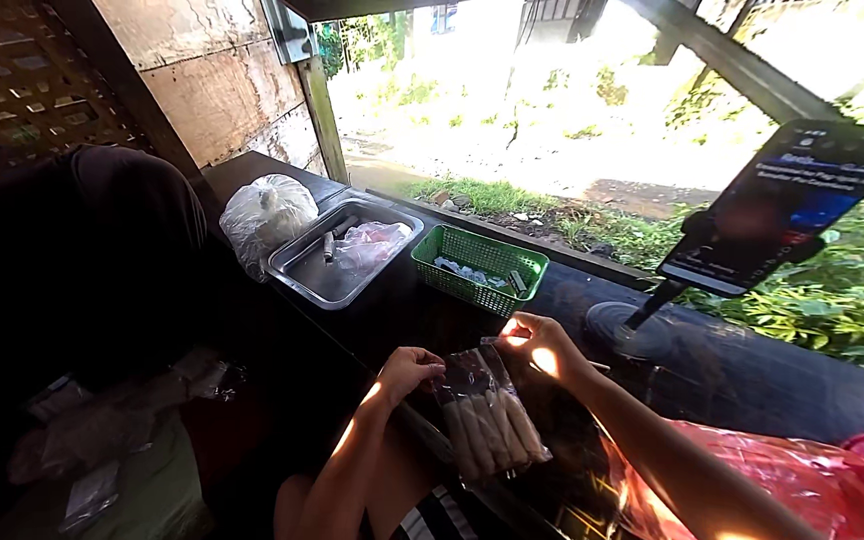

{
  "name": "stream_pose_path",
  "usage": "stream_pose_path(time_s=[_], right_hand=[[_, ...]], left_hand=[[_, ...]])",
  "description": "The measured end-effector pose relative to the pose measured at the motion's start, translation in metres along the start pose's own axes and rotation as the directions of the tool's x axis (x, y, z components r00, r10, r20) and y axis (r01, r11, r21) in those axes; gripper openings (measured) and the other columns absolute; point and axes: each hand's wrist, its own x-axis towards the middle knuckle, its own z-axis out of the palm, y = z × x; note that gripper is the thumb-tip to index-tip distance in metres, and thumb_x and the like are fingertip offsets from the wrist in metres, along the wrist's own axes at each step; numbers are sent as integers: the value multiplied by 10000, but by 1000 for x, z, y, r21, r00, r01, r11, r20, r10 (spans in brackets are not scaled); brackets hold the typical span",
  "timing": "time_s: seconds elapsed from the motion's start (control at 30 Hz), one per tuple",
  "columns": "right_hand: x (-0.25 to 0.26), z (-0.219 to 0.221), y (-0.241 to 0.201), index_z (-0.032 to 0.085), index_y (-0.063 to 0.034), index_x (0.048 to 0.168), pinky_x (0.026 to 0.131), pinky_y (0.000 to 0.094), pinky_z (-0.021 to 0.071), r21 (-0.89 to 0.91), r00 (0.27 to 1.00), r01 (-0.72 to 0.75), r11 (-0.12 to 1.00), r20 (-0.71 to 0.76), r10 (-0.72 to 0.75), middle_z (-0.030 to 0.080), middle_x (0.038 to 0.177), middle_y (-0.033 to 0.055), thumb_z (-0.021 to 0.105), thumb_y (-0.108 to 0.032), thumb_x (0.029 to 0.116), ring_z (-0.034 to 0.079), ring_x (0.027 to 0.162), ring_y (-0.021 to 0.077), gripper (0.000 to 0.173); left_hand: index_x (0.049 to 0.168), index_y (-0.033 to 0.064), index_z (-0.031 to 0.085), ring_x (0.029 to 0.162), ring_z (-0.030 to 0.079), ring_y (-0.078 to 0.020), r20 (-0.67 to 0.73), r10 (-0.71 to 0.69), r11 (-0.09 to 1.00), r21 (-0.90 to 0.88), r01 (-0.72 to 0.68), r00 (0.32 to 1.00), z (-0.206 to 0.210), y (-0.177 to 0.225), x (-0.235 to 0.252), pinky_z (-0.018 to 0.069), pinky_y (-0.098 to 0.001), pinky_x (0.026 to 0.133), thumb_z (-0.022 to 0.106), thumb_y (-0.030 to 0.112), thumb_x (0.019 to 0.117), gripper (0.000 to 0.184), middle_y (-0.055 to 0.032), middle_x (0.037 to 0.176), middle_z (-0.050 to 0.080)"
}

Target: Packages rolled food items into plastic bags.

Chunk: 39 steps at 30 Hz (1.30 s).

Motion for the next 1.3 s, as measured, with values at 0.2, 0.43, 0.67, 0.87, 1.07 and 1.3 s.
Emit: stream_pose_path(time_s=[0.2, 0.43, 0.67, 0.87, 1.07, 1.3], right_hand=[[1, 24, -24, 607, -22, 920, 584, 241, 561, 411, 972, -206, 888, 188, 139, 650, 734, 1, 642, 43, 952, 624, 582, 75, 80], [-1, 47, -28, 623, 28, 1030, 633, 242, 587, 254, 880, -274, 928, 456, 135, 669, 827, 45, 631, 24, 977, 658, 631, 84, 54], [12, 40, -22, 745, -5, 1029, 885, 429, 477, -183, 939, 35, 983, 342, 30, 653, 1047, 135, 744, -111, 926, 598, 956, 231, 148], [25, 38, -19, 693, 9, 999, 758, 245, 492, -6, 857, -14, 1000, 516, 16, 692, 921, 40, 729, -30, 917, 604, 802, 44, 98], [43, 41, -22, 693, 11, 1020, 762, 281, 481, -112, 840, -14, 994, 538, 73, 695, 909, 55, 720, -32, 927, 591, 784, 63, 106], [33, 43, -19, 709, -24, 962, 792, 333, 479, -51, 888, -129, 990, 439, 138, 699, 907, 34, 738, -59, 906, 605, 822, 90, 71]], left_hand=[[1151, -51, 634, 747, 698, -85, 22, -58, 989, -133, 61, 998, -7, -3, 1, 581, -250, 734, 603, 95, 1032, 191, -55, 889, 724], [1091, -46, 652, 684, 681, -79, 15, -66, 991, -113, 68, 998, -8, -3, 6, 582, -237, 682, 581, 50, 1032, 133, -48, 843, 704], [1134, -46, 619, 714, 684, -108, 49, -88, 992, -91, 93, 995, -11, -1, 10, 586, -264, 701, 582, 39, 1028, 141, -65, 873, 682], [1142, -58, 623, 727, 650, -88, 79, -83, 993, 94, 75, 993, -17, 10, 14, 565, -252, 718, 624, 29, 1003, 164, -80, 931, 668], [1164, -49, 614, 753, 651, -83, 125, -98, 967, 246, 65, 987, -27, 21, 19, 559, -248, 740, 644, 25, 990, 190, -89, 959, 669], [1188, -51, 593, 747, 660, -81, 148, -41, 990, 139, 20, 988, -31, 11, 18, 564, -245, 731, 598, -11, 1000, 192, -72, 936, 673]])
